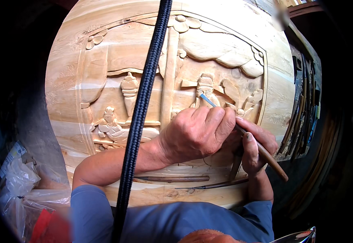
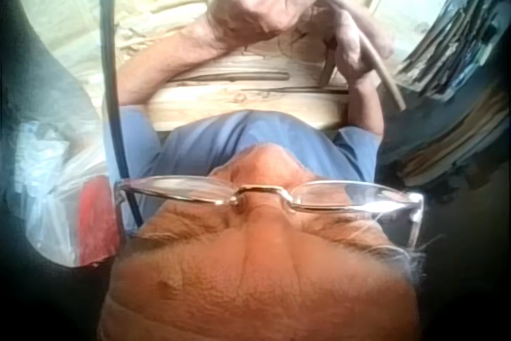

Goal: The person carves intricate details into a large wooden relief using various handheld chisels and gauges.

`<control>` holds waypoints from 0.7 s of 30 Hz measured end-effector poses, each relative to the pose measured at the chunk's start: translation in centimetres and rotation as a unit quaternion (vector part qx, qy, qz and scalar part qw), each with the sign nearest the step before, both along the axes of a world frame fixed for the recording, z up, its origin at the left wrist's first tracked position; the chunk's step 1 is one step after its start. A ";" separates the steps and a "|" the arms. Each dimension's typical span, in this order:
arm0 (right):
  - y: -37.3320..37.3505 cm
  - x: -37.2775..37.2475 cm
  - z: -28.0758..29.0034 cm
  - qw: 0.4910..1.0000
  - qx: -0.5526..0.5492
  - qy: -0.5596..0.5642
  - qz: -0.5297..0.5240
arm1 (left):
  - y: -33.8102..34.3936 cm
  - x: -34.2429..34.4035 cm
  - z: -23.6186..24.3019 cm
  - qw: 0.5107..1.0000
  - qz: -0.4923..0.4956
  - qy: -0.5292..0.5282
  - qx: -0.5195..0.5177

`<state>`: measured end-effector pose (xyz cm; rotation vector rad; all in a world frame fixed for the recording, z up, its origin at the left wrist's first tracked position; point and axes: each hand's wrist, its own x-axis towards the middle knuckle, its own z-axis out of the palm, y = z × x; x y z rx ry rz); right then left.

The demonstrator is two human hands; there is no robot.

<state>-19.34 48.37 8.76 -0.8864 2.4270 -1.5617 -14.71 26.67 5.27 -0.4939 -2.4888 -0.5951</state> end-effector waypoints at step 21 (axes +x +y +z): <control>-0.5 -0.1 1.3 0.999 0.022 -0.030 -0.013 | 0.0 -0.1 0.2 1.000 0.006 -0.010 0.019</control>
